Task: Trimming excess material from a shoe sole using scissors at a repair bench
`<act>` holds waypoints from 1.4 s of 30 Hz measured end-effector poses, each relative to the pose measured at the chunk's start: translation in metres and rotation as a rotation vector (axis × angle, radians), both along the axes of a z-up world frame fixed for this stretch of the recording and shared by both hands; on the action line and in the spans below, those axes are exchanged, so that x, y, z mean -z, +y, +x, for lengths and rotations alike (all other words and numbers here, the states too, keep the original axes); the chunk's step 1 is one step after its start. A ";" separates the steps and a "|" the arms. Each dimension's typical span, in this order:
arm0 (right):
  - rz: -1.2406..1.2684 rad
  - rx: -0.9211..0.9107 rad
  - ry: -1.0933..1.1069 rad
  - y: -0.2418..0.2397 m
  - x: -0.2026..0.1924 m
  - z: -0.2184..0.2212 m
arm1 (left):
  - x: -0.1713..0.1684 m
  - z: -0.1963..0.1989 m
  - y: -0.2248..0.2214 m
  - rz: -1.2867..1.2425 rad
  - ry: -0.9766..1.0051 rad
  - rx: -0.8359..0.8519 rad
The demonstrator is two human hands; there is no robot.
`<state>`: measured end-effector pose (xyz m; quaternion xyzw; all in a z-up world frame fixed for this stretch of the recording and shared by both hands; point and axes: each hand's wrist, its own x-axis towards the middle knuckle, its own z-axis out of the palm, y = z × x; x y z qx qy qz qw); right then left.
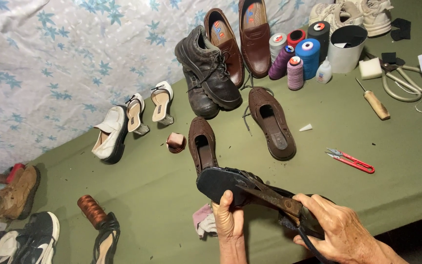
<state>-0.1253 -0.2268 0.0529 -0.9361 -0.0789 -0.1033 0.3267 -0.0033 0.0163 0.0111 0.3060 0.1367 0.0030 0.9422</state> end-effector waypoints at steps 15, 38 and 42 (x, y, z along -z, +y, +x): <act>0.121 -0.098 0.036 0.004 0.009 0.005 | 0.006 -0.004 0.001 0.030 -0.076 0.061; 0.114 -0.053 -0.112 0.009 0.033 0.003 | 0.020 -0.005 0.003 -0.005 -0.067 0.072; 0.102 -0.064 -0.163 0.008 0.032 0.002 | 0.019 -0.006 0.004 -0.001 -0.072 0.073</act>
